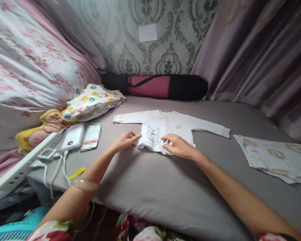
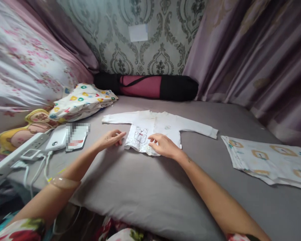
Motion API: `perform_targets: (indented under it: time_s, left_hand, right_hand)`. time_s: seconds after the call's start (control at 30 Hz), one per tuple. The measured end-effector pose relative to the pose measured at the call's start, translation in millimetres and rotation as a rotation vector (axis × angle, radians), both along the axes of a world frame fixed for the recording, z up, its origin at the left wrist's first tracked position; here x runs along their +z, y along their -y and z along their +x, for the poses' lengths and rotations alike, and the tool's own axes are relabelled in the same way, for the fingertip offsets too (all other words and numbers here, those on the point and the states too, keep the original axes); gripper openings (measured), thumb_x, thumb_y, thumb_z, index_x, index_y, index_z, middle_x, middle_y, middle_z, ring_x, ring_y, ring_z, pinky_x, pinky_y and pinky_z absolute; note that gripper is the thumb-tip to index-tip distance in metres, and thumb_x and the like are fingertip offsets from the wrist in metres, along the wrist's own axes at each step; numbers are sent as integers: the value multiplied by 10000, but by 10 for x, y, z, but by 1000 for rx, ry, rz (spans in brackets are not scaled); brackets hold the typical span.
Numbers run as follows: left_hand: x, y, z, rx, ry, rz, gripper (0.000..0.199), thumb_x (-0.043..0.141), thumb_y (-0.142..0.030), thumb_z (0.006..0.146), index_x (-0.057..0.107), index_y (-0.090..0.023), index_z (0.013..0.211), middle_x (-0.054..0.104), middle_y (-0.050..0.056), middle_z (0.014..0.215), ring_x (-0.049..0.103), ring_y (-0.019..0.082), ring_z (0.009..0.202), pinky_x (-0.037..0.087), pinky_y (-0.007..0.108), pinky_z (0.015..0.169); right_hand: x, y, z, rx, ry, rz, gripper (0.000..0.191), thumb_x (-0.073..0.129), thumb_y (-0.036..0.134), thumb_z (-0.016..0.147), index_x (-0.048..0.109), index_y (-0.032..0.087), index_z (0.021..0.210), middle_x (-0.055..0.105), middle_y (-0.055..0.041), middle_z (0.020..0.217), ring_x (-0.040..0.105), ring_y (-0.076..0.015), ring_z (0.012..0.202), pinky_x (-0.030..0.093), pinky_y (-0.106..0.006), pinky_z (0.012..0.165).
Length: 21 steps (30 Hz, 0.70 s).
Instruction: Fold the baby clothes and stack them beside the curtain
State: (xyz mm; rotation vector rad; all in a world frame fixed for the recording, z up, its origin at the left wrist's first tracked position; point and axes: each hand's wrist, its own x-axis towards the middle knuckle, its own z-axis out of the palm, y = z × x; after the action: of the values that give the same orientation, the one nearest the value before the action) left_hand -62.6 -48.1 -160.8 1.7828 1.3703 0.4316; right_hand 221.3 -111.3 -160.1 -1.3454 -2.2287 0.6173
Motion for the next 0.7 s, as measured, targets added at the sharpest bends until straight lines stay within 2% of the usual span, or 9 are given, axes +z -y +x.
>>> perform_targets:
  time_s: [0.07,0.17,0.23,0.33,0.4,0.5,0.57,0.7]
  left_hand:
    - [-5,156,-4,-52,36,-54,550,632,-648,703,584,-167,966,626,-8,673,538,133,571,376,230,527]
    - [-35,281,43,-44,37,-12,502,698,-559,669,595,-165,963,572,-40,633,495,118,560,345,220,516]
    - [-54,314,107,13,7,45,373,659,-484,718,606,-161,896,555,-39,613,491,120,567,340,221,524]
    - [-73,337,234,129,-94,124,168,547,-328,790,593,-166,785,552,-23,607,503,131,594,337,228,545]
    - [-99,344,330,219,-147,172,121,496,-258,802,558,-179,735,561,-16,611,517,136,605,340,233,560]
    - [-194,326,450,341,-130,232,107,463,-276,837,502,-203,769,566,-29,591,533,138,579,343,233,558]
    - [-276,292,478,332,-102,279,101,475,-315,854,480,-216,835,556,-48,574,538,138,564,345,231,557]
    - [-356,233,353,184,-198,438,144,507,-318,861,482,-239,978,529,-64,601,536,144,590,343,234,577]
  right_hand:
    - [-34,76,-69,67,39,54,318,621,240,834,617,183,1146,629,-79,1077,561,-209,1021,437,-328,911]
    - [-90,135,-154,96,107,91,396,678,270,802,585,171,1174,582,-93,1093,507,-236,1068,427,-342,919]
    - [-140,157,-185,78,141,125,321,646,268,831,592,162,1129,569,-95,1072,500,-232,1044,426,-339,907]
    - [-219,190,-218,26,197,217,168,536,173,871,606,160,1022,571,-88,1008,496,-220,1001,412,-328,896]
    - [-252,218,-246,-26,248,269,179,479,104,862,602,164,977,576,-85,974,495,-217,973,407,-319,875]
    - [-254,258,-293,-82,334,304,182,458,84,868,591,166,960,586,-89,959,495,-225,951,405,-318,836]
    - [-235,277,-309,-93,374,308,156,469,104,889,586,167,971,593,-91,962,498,-231,951,406,-318,821]
    - [-208,293,-302,-103,415,292,194,443,75,907,583,165,1005,603,-84,962,507,-223,952,403,-307,815]
